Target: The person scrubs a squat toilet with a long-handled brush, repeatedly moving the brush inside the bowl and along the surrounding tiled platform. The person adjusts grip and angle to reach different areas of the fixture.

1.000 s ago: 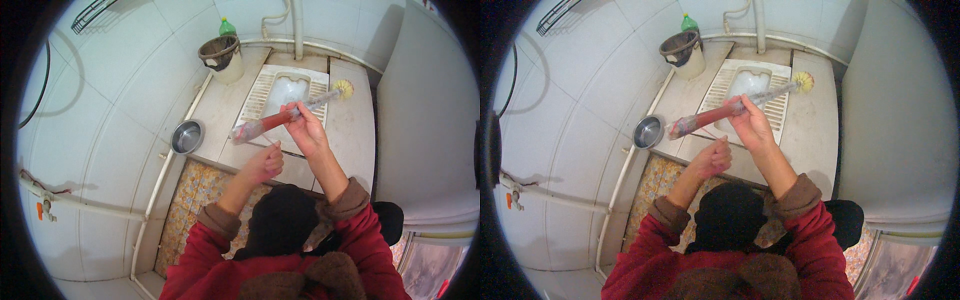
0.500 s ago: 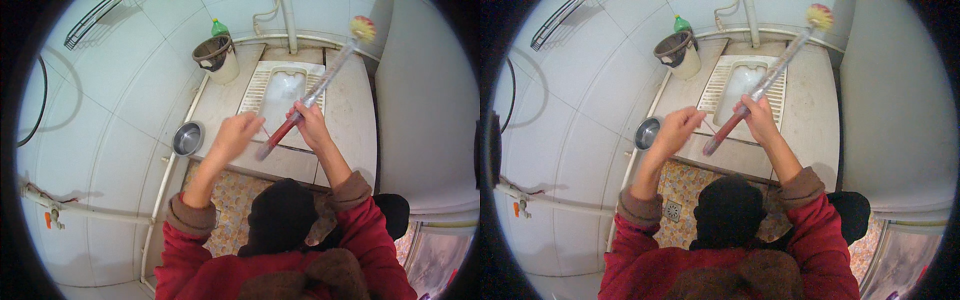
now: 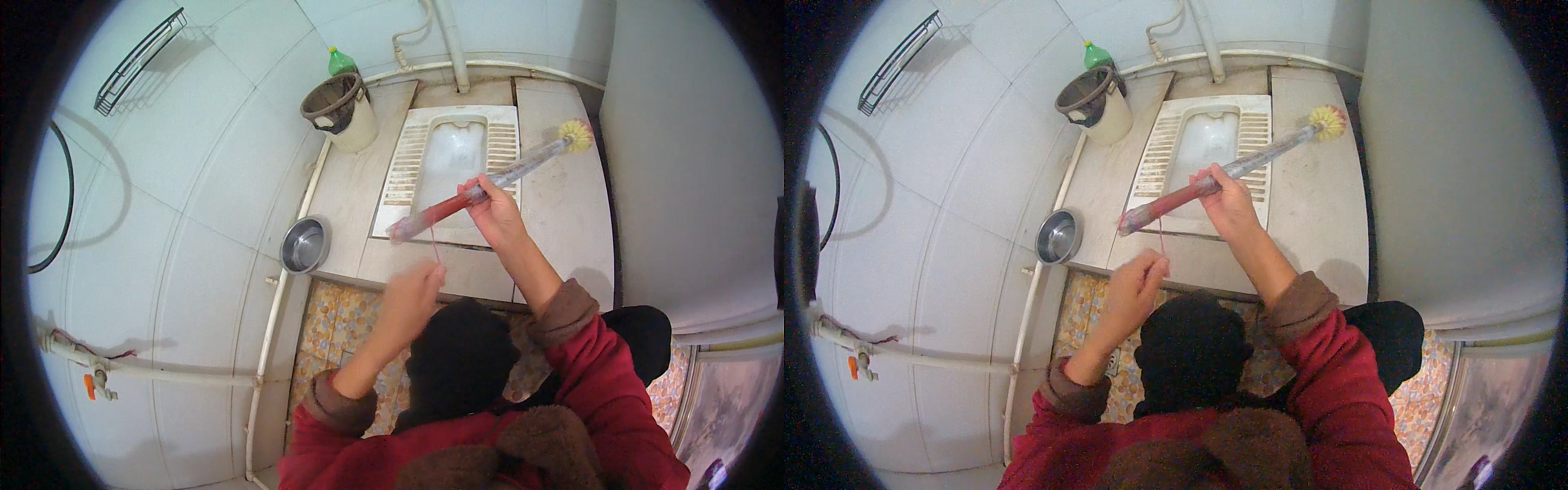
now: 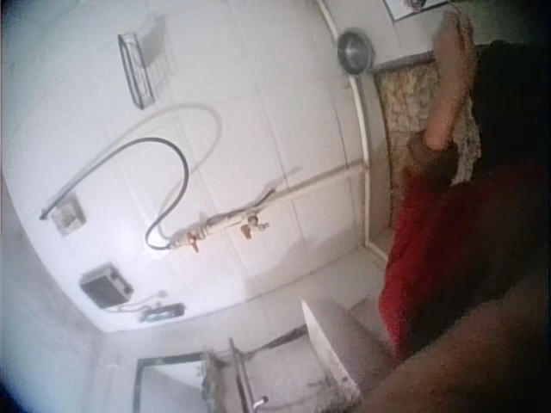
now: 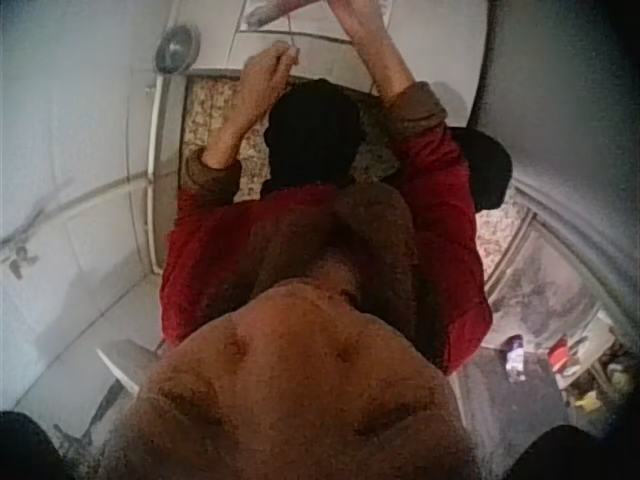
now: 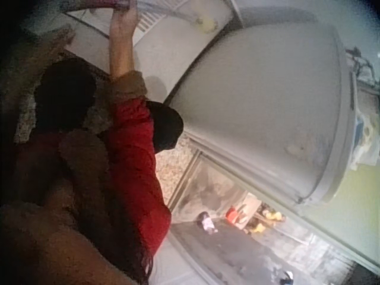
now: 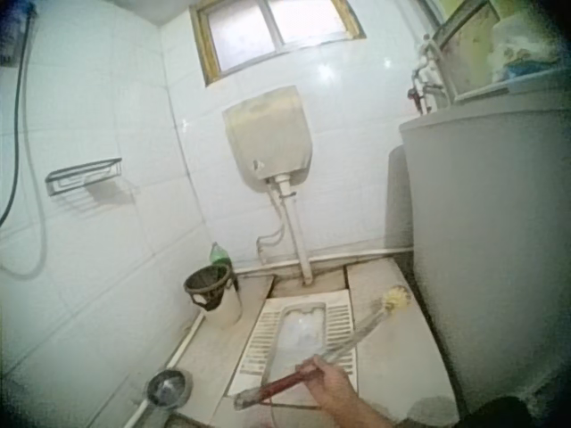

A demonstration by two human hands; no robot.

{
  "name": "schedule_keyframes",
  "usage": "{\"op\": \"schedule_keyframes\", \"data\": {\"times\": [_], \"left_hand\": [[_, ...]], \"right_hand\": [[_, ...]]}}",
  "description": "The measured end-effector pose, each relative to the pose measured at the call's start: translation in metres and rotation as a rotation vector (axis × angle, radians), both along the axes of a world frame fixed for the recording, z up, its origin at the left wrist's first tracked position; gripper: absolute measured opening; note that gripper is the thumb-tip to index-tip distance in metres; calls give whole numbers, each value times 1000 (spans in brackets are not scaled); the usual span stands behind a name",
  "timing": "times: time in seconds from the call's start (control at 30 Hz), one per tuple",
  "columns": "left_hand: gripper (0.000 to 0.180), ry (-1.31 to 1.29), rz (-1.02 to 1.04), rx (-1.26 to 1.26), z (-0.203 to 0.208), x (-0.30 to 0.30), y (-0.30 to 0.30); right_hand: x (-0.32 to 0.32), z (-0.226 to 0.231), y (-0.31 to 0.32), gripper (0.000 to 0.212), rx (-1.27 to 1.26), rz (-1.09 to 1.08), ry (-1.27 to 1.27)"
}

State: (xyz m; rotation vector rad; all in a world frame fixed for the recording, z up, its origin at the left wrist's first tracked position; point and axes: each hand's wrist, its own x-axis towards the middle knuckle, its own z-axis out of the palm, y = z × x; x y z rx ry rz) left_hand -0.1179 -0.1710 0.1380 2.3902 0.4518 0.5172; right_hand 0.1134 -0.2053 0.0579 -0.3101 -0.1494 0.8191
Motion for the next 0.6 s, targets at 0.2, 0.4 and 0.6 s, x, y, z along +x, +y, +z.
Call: {"op": "schedule_keyframes", "data": {"times": [0.2,0.4,0.6], "left_hand": [[19,25,63,397,39,32,52],[21,241,40,-620,-2,39,83],[39,66,119,-1661,-50,13,60]], "right_hand": [[-17,8,0,13,-101,54,-134],[-26,11,1,13,-44,197,-143],[-40,-28,31,18,-140,278,106]]}}
